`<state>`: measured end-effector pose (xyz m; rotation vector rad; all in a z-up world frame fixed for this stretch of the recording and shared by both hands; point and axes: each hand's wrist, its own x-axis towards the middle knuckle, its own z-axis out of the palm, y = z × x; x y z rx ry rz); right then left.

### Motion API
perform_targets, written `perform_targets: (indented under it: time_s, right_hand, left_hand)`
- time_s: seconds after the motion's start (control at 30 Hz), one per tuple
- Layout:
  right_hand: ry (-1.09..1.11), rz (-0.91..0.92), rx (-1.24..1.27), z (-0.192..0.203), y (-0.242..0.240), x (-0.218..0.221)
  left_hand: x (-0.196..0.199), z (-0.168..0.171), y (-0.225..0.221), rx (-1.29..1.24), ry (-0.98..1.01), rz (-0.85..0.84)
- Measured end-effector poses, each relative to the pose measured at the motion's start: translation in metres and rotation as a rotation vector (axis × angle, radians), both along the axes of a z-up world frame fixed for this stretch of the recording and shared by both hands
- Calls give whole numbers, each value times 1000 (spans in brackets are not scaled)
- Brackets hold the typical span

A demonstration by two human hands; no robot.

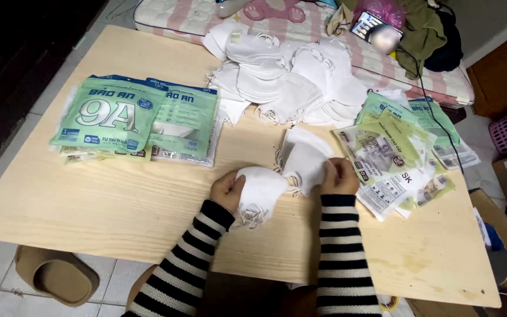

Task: Sorting and inspecting white face masks on a table and stacking them neatly.

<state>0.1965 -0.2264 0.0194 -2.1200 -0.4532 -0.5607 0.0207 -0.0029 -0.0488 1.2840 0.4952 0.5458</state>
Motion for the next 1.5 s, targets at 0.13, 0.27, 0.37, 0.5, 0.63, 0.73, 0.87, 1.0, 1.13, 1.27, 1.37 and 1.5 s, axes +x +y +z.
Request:
perform_targets:
  time_s: [0.13,0.27,0.37,0.5,0.63,0.73,0.87,1.0,1.13,1.27,1.37,1.5]
  right_hand:
    - [145,185,422,35,3,-15]
    - [562,482,574,27,8,-29]
    - [699,690,495,-21,11,-12]
    - [731,690,452,-58,19,-2]
    - [784,676,430,-40,22,-20]
    - [793,666,365,-39,25,-23]
    - [800,652,336,-35,30,-29]
    - [763,609,299,-50,36,-24]
    - [525,369,138,-16,27,-15]
    - [192,32,-262,-13,11,-3]
    - [236,-5,-467,-20,6,12]
    - [395,-5,-534,-22,3,16]
  left_hand:
    - [3,-3,3,-1,48,-17]
    - [-2,15,-2,-112,55,-53]
    - [0,5,2,-195,24,-84]
    - [17,-62,11,-212,-4,-132]
    - [3,8,-3,-262,-42,-153]
    - [1,13,-3,-265,-28,-214]
    - [-8,35,-5,-226,-23,-258]
    - [-9,32,-8,-195,-24,-265]
    - [-1,8,-6,-233,-38,-244]
    - [-4,12,-6,-222,-25,-242]
    - [-2,14,-6,-227,-21,-239]
    - [-1,14,-7,-210,-5,-237]
